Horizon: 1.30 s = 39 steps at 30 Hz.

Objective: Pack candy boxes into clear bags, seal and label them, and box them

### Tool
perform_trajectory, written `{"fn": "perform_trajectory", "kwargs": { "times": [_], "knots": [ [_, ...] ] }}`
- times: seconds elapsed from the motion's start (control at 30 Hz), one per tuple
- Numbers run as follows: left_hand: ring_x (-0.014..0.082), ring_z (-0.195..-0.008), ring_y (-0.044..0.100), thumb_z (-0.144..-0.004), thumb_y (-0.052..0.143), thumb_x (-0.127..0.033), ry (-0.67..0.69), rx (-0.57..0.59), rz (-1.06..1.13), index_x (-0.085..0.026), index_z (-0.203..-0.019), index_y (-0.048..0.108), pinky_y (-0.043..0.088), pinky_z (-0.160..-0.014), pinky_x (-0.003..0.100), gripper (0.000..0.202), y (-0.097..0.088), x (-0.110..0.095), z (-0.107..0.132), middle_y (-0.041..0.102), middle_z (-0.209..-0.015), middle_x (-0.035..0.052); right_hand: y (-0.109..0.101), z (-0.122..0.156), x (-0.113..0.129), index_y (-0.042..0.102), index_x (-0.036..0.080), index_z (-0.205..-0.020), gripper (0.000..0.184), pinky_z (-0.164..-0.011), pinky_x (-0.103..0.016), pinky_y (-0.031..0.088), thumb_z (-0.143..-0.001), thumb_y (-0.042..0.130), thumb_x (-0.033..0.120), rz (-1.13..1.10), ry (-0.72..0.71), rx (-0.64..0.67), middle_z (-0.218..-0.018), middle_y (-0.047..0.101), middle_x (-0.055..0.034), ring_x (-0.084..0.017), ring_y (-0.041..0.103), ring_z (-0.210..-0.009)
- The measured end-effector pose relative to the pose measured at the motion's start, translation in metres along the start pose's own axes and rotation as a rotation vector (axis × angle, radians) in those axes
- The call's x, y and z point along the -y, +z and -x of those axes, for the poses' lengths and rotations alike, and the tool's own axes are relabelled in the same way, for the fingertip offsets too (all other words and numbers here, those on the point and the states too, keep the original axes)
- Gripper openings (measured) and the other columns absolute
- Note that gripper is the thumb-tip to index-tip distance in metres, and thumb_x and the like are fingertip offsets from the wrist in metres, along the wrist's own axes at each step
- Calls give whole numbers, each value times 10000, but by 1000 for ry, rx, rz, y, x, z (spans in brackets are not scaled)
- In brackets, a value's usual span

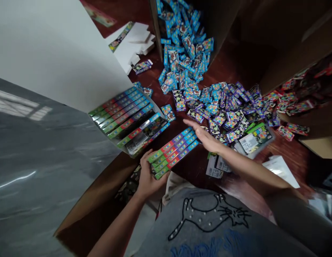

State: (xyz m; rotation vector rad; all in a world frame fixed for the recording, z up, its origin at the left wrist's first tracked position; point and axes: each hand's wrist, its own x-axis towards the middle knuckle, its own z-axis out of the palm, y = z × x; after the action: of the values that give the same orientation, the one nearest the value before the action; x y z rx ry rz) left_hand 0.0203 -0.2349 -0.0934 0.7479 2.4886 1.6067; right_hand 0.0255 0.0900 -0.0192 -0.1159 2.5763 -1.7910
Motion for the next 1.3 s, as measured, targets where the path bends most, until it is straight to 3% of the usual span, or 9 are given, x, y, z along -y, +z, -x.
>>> {"fn": "perform_trajectory", "kwargs": {
  "times": [0.17,0.33,0.5,0.57,0.67,0.8,0.9,1.03,1.3],
  "knots": [
    [357,-1331,632,-744,964,-530,139,-129,32,-315,-1723,120,569,-1089,578,1311,13,1,-4,556,-1475,184,18,8,-16,343,290,-1720,818,-1360,-543,301,-1081,210,783,-12,-66,78,-1770,405,-113,-279,382,-1650],
    [304,-1206,668,-807,916,-565,252,-107,-54,-312,-1573,390,587,-1022,520,962,14,-3,-6,615,-1328,126,7,6,20,301,167,-1732,1116,-1372,-688,21,-902,701,797,648,-376,362,-1803,276,-226,-422,207,-1695],
    [391,-1366,560,-867,481,-966,476,-180,-316,-227,-1575,487,458,-1157,593,1023,-21,-6,-30,599,-1417,203,20,-19,39,413,72,-1657,934,-1263,-586,361,-969,743,611,941,-439,592,-1463,674,-211,-354,633,-1330],
    [412,-1464,482,-922,537,-879,460,-278,-527,-244,-1571,513,368,-1222,614,909,-43,-4,-47,571,-1504,201,21,-24,37,437,61,-1638,913,-1142,-535,462,-985,703,641,966,-449,588,-1442,676,-213,-353,645,-1278],
    [423,-1532,438,-919,760,-642,291,-208,-762,-267,-1510,585,259,-1277,628,722,-73,-2,-79,562,-1594,170,17,-24,32,457,53,-1623,871,-1024,-502,502,-1009,669,634,971,-486,584,-1420,686,-214,-357,652,-1235],
    [388,-1407,587,-967,738,-471,199,-199,-774,-275,-1387,679,239,-1273,635,467,-101,3,-119,670,-1496,128,9,-25,33,475,76,-1626,829,-991,-497,506,-1037,608,644,923,-553,539,-1406,702,-215,-351,661,-1206],
    [387,-1346,629,-962,733,-462,195,-187,-728,-275,-1292,727,365,-1206,616,379,-113,13,-136,704,-1431,131,12,-39,39,459,128,-1655,768,-1016,-503,506,-1081,511,636,885,-664,434,-1401,717,-199,-342,654,-1235],
    [373,-1276,665,-942,735,-492,233,-159,-663,-256,-1233,760,498,-1099,558,375,-120,28,-143,737,-1359,141,34,-78,41,506,271,-1635,502,-1112,-473,491,-1150,432,375,842,-848,326,-1482,708,-102,-275,627,-1358],
    [334,-1202,706,-967,710,-576,229,-49,-505,-291,-1196,831,519,-1105,579,385,-147,38,-152,775,-1322,120,71,-117,3,594,334,-1525,438,-1091,-446,514,-1137,432,213,974,-956,254,-1477,729,-28,-213,669,-1314]
  ]
}}
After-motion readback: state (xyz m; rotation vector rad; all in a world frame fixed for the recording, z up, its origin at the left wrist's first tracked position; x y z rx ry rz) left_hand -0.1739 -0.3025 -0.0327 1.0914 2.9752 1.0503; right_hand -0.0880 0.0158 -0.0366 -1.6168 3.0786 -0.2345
